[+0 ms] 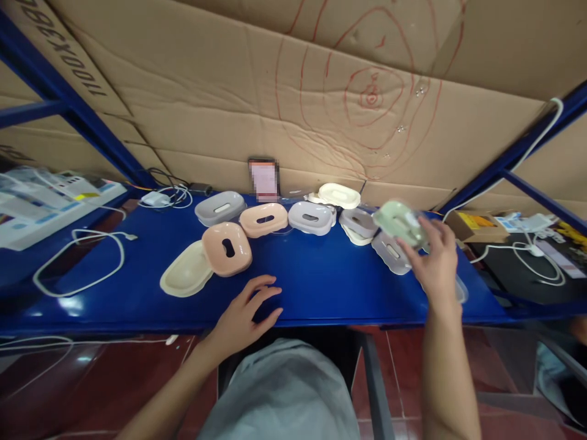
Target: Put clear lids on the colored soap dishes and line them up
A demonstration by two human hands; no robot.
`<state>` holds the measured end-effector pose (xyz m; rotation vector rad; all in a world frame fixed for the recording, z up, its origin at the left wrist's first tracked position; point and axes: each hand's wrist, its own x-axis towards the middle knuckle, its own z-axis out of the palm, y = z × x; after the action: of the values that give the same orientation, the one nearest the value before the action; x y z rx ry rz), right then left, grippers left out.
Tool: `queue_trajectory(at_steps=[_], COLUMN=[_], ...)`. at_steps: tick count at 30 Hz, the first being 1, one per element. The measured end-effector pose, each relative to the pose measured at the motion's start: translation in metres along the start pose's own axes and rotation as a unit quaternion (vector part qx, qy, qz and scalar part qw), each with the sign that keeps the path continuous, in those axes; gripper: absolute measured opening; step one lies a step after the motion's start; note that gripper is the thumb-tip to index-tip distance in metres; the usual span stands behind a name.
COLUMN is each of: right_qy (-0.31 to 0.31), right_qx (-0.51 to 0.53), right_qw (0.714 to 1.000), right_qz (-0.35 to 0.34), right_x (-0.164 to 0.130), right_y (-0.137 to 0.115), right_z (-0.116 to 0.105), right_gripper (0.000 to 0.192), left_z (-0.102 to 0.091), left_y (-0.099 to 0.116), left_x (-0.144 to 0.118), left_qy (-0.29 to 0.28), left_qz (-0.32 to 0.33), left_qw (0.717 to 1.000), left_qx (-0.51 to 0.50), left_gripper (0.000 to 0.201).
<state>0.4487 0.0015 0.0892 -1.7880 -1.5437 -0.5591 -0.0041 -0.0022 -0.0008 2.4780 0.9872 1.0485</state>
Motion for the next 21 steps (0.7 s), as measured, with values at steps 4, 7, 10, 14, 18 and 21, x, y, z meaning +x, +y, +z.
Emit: queue_trajectory(at_steps=[4, 7, 10, 14, 18, 21], right_qy=[-0.084, -0.108, -0.109, -0.094, -0.162, -0.221], right_qx=[-0.092, -0.079, -0.065, -0.031, 0.047, 0.081], right_qw=[0.989, 0.989, 0.991, 0.995, 0.974, 0.937], right_qz=[0.081, 0.066, 0.052, -0.004, -0.151, -0.258], right_x=[0.059, 0.075, 0.076, 0.059, 0.029, 0.019], right_y=[0.052, 0.062, 0.059, 0.023, -0.058, -0.111], right_z=[0.038, 0.068, 0.082, 0.080, 0.084, 0.103], right_gripper=[0.069, 0.053, 0.045, 0.046, 0.045, 0.057], left_z=[0.005, 0.006, 0.006, 0.008, 0.008, 0.008], left_y=[0.001, 0.001, 0.001, 0.001, 0.002, 0.002], left_x=[0.001, 0.001, 0.001, 0.002, 0.004, 0.004], left_qy=[0.000, 0.000, -0.007, -0.016, -0.030, -0.023], left_qz=[0.013, 0.011, 0.016, 0.025, 0.035, 0.023], left_qw=[0.999, 0.998, 0.998, 0.997, 0.995, 0.996], left_qx=[0.049, 0.054, 0.059, 0.075, 0.089, 0.085], left_gripper=[0.020, 0.018, 0.017, 0.015, 0.015, 0.016])
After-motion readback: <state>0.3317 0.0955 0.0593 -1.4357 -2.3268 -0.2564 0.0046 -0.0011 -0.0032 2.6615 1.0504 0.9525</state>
